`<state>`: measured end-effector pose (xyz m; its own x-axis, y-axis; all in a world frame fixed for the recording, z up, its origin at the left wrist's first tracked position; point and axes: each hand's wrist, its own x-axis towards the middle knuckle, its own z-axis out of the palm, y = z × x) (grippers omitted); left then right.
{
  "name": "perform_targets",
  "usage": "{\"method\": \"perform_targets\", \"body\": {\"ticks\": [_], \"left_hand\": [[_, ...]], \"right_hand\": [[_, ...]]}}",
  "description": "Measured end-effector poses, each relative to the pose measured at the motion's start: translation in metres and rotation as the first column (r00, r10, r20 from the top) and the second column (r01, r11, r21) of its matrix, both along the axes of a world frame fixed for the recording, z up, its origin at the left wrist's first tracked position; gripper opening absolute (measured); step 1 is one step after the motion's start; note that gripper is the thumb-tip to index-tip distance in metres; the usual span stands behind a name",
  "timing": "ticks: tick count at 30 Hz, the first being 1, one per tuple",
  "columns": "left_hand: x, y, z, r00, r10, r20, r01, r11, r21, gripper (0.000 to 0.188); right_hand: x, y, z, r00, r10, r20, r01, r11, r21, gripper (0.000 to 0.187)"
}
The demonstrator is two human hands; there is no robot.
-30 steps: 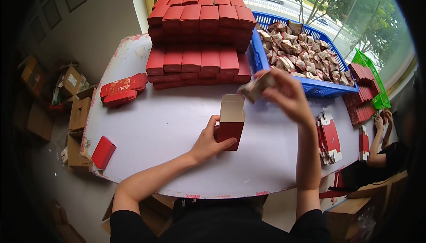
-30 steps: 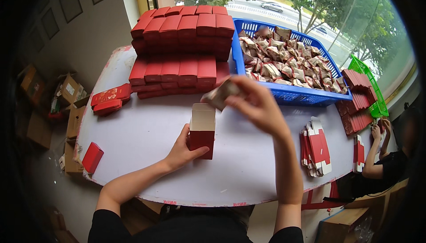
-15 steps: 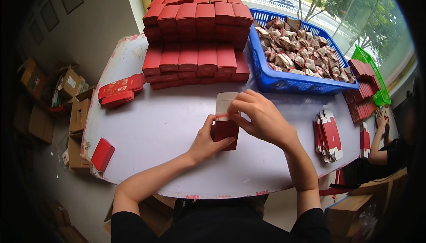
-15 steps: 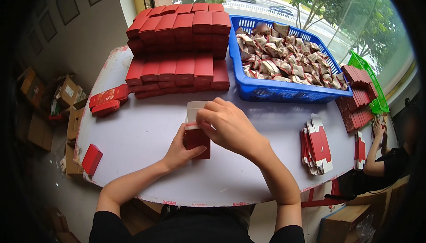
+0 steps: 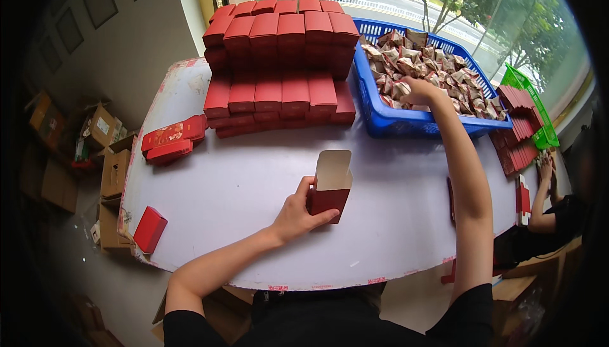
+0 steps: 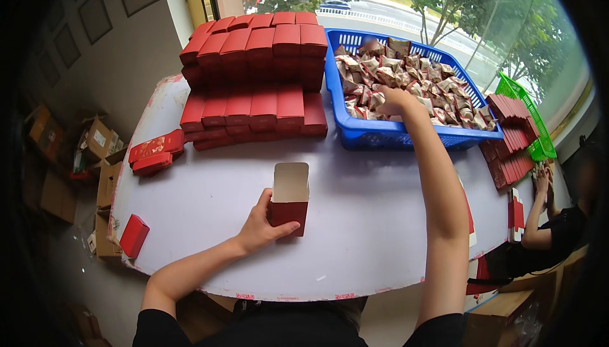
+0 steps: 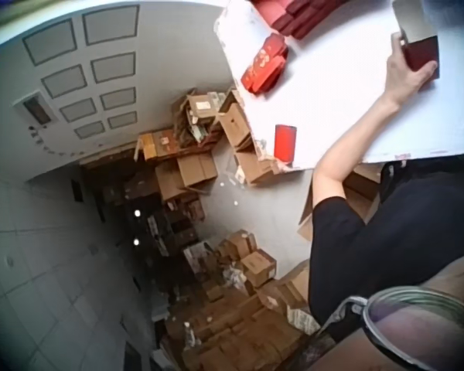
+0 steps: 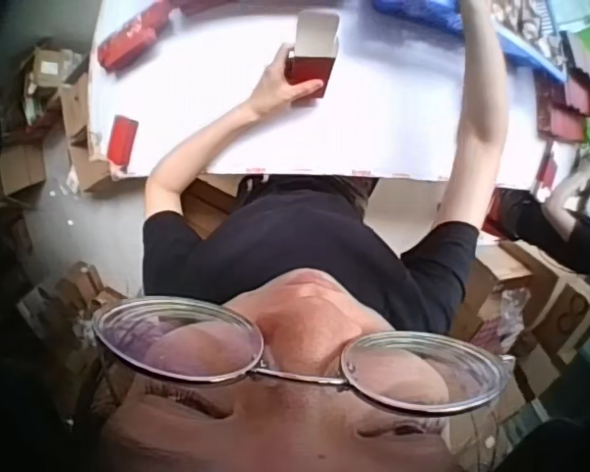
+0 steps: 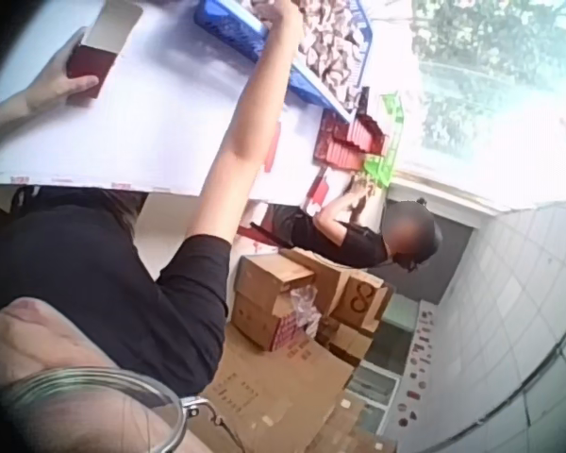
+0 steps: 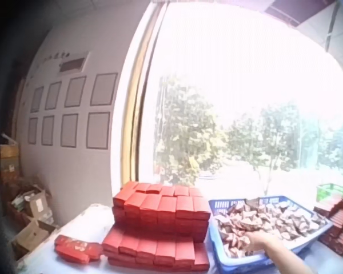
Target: The person folds flat red cardboard pieces into small boxes, places wrapped items from a blue basket into each box, and stacks the completed boxes on the table. The person repeats this process multiple times.
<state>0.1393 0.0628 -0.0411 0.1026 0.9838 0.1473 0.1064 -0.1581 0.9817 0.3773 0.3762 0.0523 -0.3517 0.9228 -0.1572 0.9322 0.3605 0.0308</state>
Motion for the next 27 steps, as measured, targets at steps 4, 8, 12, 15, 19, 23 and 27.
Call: {"method": "perform_targets", "body": {"ticks": [4, 8, 12, 15, 19, 23, 27], "left_hand": [[-0.002, -0.001, 0.002, 1.000, -0.007, -0.029, 0.007, 1.000, -0.007, 0.053], [0.000, -0.001, 0.003, 1.000, -0.021, -0.018, 0.021, 1.000, 0.013, 0.052], [0.000, -0.002, 0.003, 1.000, -0.018, -0.008, 0.018, 1.000, 0.021, 0.052], [0.000, -0.001, 0.006, 1.000, -0.018, 0.007, 0.018, 1.000, 0.004, 0.052], [-0.002, 0.000, 0.003, 0.999, -0.010, 0.031, 0.011, 1.000, -0.020, 0.053], [-0.001, -0.001, 0.003, 1.000, 0.010, 0.012, -0.010, 1.000, -0.008, 0.054], [0.002, -0.001, 0.001, 0.999, 0.007, -0.048, -0.006, 1.000, 0.023, 0.055]], "right_hand": [[-0.018, -0.008, 0.013, 0.996, -0.062, -0.066, 0.052, 0.990, -0.133, 0.057], [-0.014, 0.001, 0.006, 0.998, -0.022, 0.060, 0.022, 1.000, -0.002, 0.042], [-0.018, -0.001, 0.006, 0.995, -0.039, 0.093, 0.027, 0.992, 0.120, 0.038], [-0.020, -0.010, 0.016, 0.965, -0.021, -0.261, 0.095, 0.957, 0.275, 0.033], [-0.028, -0.038, 0.013, 0.280, 0.338, -0.898, -0.091, 0.941, 0.326, 0.019], [-0.064, -0.154, 0.027, -0.125, 0.341, -0.932, -0.215, 0.907, 0.361, 0.011], [-0.088, -0.224, 0.016, 0.177, 0.629, -0.757, -0.229, 0.774, 0.590, 0.011]]}}
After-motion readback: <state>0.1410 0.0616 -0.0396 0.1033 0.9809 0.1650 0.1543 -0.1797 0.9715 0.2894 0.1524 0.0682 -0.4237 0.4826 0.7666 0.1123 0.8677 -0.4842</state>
